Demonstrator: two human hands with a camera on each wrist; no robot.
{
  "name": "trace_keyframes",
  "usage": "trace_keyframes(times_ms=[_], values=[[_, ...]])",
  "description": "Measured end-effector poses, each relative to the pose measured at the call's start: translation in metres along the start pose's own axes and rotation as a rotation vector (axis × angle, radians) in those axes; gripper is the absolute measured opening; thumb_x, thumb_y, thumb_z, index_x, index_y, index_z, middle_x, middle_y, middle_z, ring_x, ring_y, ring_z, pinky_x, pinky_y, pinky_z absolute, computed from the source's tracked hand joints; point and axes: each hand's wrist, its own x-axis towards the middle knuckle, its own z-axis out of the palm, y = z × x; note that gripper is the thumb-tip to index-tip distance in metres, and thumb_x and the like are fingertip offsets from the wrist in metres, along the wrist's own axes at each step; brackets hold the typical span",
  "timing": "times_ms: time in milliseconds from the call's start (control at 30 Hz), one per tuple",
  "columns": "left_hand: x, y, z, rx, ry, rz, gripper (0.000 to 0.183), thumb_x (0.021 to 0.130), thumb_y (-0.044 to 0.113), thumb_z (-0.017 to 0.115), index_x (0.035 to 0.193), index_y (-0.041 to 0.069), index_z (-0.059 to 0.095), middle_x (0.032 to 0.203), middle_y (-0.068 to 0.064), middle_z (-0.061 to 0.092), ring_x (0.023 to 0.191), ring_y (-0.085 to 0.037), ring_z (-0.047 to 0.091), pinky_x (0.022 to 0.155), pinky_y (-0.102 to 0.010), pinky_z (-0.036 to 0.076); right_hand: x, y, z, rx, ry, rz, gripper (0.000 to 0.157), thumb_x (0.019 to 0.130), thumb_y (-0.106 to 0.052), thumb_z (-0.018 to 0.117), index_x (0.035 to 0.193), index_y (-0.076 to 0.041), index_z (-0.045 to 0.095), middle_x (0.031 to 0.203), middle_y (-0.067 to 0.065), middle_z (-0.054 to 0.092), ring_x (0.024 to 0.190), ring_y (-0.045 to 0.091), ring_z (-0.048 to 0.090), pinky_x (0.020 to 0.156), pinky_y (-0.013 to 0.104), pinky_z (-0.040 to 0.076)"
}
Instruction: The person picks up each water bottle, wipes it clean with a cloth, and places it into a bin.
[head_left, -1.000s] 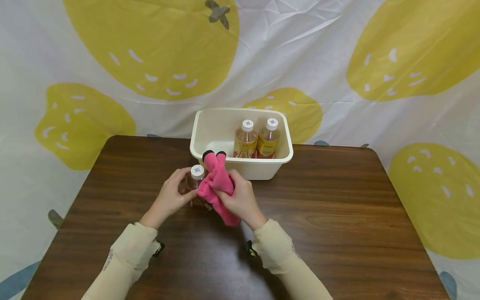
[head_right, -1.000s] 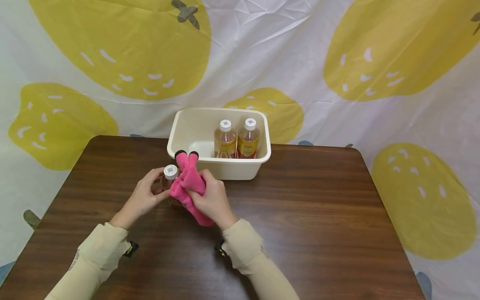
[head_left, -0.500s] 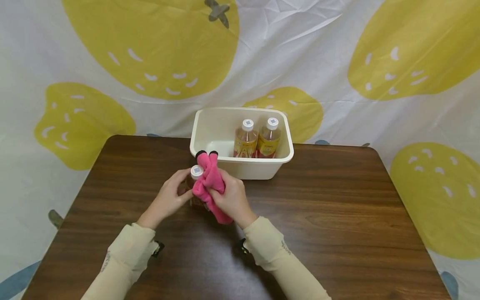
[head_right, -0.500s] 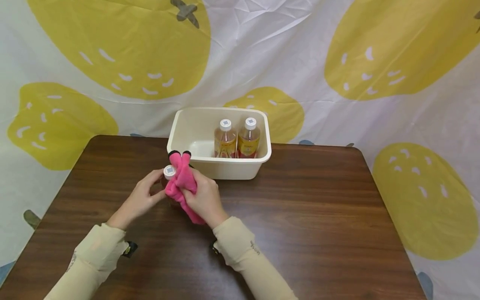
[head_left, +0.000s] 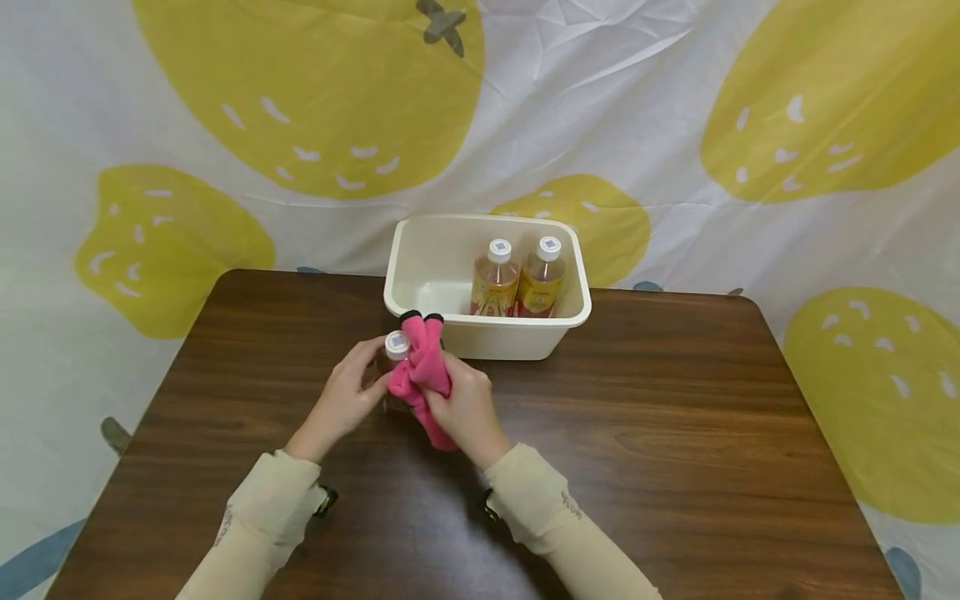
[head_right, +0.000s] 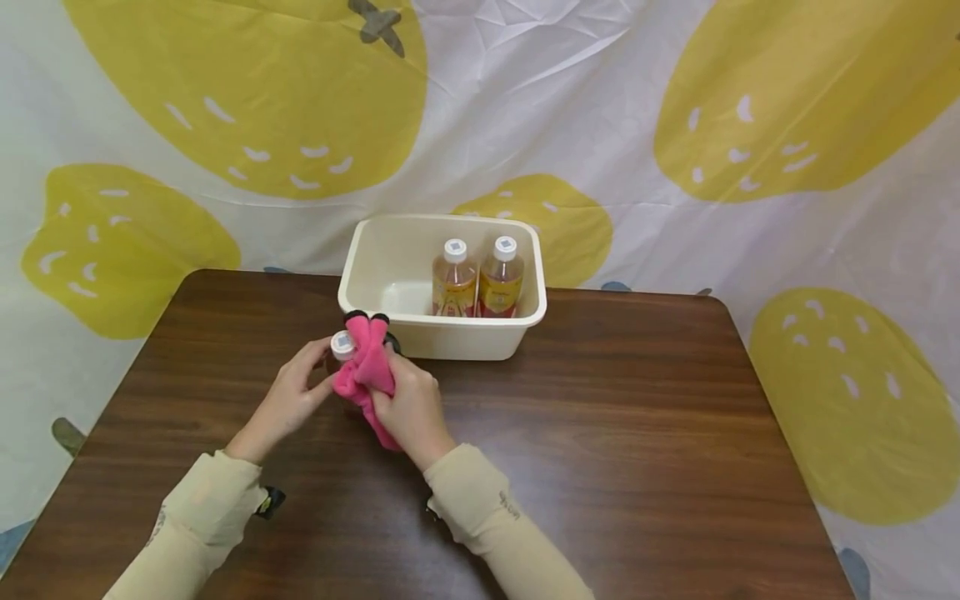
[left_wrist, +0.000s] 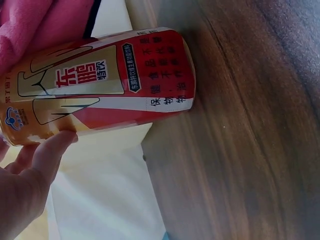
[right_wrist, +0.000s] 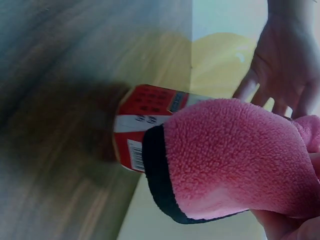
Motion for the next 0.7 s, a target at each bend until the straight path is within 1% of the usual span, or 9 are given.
trace_keyframes(times_ms=[133,300,400,500,600,700], values=[[0.001,0.0,-0.001,0.006,0.005,0.011,0.045,0.08,0.007,0.065,0.12,-0.005,0.05,0.11,-0.021,0.055,0.099,-0.035,0.053,0.083,-0.048,0.045,-0.006,0.002,0.002,0.005,0.036,-0.007,0.016,0.073,-0.008,0.072,0.085,-0.002,0.063,0.074,0.008,0.066,0.063,0.019,0.062,0.062,0.031,0.052],[0.002,0.0,-0.002,-0.01,-0.012,0.008,0.043,0.08,0.008,0.066,0.118,-0.003,0.051,0.109,-0.021,0.055,0.101,-0.037,0.052,0.086,-0.049,0.044,-0.013,0.008,0.007,0.007,0.051,0.004,0.017,0.071,-0.007,0.072,0.084,-0.002,0.062,0.075,0.009,0.067,0.063,0.02,0.062,0.061,0.032,0.052],[0.003,-0.002,-0.002,-0.013,-0.023,0.012,0.042,0.08,0.008,0.066,0.118,-0.003,0.051,0.11,-0.02,0.055,0.102,-0.036,0.052,0.087,-0.049,0.044,-0.019,0.016,0.012,-0.015,0.055,0.026,0.016,0.07,-0.007,0.072,0.08,-0.003,0.06,0.069,0.009,0.065,0.059,0.021,0.061,0.057,0.032,0.05],[0.003,-0.003,-0.002,-0.01,-0.027,0.008,0.043,0.08,0.009,0.066,0.119,-0.003,0.05,0.112,-0.021,0.055,0.104,-0.035,0.052,0.087,-0.048,0.044,-0.03,0.024,0.019,-0.062,0.024,0.066,0.018,0.068,-0.006,0.073,0.075,-0.004,0.057,0.063,0.009,0.063,0.055,0.022,0.06,0.052,0.032,0.049],[0.002,-0.004,-0.002,-0.011,-0.026,0.003,0.044,0.08,0.01,0.066,0.119,-0.003,0.051,0.114,-0.021,0.055,0.106,-0.035,0.052,0.088,-0.049,0.044,-0.042,0.031,0.027,-0.098,-0.023,0.106,0.02,0.066,-0.005,0.073,0.074,-0.005,0.055,0.062,0.009,0.062,0.056,0.024,0.061,0.051,0.033,0.049],[0.002,-0.003,-0.002,-0.014,-0.024,0.002,0.044,0.08,0.01,0.066,0.119,-0.003,0.051,0.114,-0.021,0.055,0.106,-0.035,0.052,0.087,-0.049,0.044,-0.048,0.036,0.032,-0.106,-0.048,0.135,0.02,0.065,-0.004,0.072,0.073,-0.005,0.054,0.063,0.011,0.063,0.059,0.025,0.063,0.052,0.035,0.05]])
